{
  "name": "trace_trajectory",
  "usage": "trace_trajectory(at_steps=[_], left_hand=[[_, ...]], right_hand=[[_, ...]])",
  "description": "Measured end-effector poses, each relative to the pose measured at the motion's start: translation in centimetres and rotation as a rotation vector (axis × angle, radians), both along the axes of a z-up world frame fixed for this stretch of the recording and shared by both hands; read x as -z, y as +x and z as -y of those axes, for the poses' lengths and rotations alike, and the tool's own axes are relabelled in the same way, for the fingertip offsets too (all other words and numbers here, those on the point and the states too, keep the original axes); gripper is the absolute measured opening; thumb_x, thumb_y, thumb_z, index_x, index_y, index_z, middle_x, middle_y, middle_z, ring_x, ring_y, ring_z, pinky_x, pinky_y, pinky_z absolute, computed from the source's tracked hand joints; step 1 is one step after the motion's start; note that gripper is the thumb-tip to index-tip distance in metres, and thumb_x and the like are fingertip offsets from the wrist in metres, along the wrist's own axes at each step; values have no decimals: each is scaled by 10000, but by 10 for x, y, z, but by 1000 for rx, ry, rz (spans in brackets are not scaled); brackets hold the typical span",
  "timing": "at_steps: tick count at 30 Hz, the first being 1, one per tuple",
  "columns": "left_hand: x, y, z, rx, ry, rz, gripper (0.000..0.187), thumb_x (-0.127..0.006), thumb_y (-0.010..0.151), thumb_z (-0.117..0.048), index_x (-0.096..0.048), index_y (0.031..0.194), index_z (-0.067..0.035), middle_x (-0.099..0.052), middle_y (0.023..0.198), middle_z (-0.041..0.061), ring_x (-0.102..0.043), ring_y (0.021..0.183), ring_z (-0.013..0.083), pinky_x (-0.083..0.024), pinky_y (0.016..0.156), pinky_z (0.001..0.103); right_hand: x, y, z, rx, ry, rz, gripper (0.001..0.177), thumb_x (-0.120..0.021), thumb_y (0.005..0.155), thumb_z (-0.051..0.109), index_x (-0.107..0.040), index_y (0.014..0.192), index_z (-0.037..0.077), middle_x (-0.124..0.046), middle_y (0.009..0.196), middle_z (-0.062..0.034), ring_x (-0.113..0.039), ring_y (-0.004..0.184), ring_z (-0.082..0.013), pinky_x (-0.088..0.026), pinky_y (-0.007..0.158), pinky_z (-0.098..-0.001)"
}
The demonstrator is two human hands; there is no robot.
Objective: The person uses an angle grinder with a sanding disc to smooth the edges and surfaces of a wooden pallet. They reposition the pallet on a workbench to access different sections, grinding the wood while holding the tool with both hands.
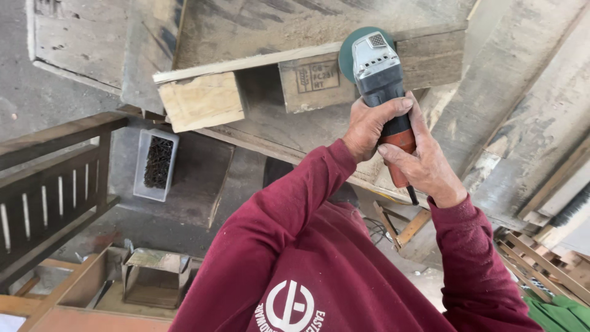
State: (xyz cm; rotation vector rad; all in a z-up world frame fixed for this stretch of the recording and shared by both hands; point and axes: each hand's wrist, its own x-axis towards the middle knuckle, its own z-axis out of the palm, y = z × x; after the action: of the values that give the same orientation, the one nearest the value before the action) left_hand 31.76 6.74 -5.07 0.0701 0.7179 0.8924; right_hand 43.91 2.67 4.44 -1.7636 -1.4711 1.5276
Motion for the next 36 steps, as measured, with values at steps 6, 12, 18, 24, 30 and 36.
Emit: trace_trajectory(at_steps=[6,12,18,24,30,36], left_hand=[[-2,21,-2,-16,41,-27,368,-813,838,-167,-658,1123,7,-691,1027,76,-683,906,181,-595,824,369],[-4,54,-7,-69,16,-35,355,-804,845,-165,-660,1120,8,-686,1017,77,-673,895,178,-586,816,362],[-9,94,-11,-106,12,-33,346,-799,852,-173,-655,1114,2,-680,1003,72,-672,884,173,-586,803,363],[-8,125,-21,-77,36,-30,360,-801,856,-186,-662,1123,11,-687,1000,88,-686,877,184,-603,799,370],[-7,151,-24,-24,9,-32,386,-815,847,-184,-659,1136,19,-692,1014,87,-683,887,179,-599,796,363],[-1,161,-31,45,13,-32,404,-824,842,-181,-651,1146,21,-693,1033,92,-688,909,181,-605,822,368]], right_hand=[[-1,24,-1,-54,97,-23,960,-731,957,191,-130,1682,7,-469,1572,-245,-513,1405,-277,-443,1113,-372],[-2,62,-16,-53,-22,-37,962,-715,932,226,-130,1673,39,-521,1508,-229,-582,1321,-251,-485,1052,-345],[-9,102,-27,-142,59,5,958,-734,955,232,-145,1680,20,-510,1531,-246,-549,1377,-279,-465,1089,-362],[-6,132,-33,-111,36,-5,963,-727,942,248,-132,1662,11,-471,1563,-250,-535,1393,-277,-457,1101,-365],[-4,157,-29,-45,4,1,968,-722,933,240,-134,1662,-4,-469,1559,-255,-529,1393,-286,-447,1103,-373],[-3,164,-27,-26,69,63,948,-728,955,222,-142,1670,10,-483,1552,-272,-540,1394,-294,-452,1106,-386]])
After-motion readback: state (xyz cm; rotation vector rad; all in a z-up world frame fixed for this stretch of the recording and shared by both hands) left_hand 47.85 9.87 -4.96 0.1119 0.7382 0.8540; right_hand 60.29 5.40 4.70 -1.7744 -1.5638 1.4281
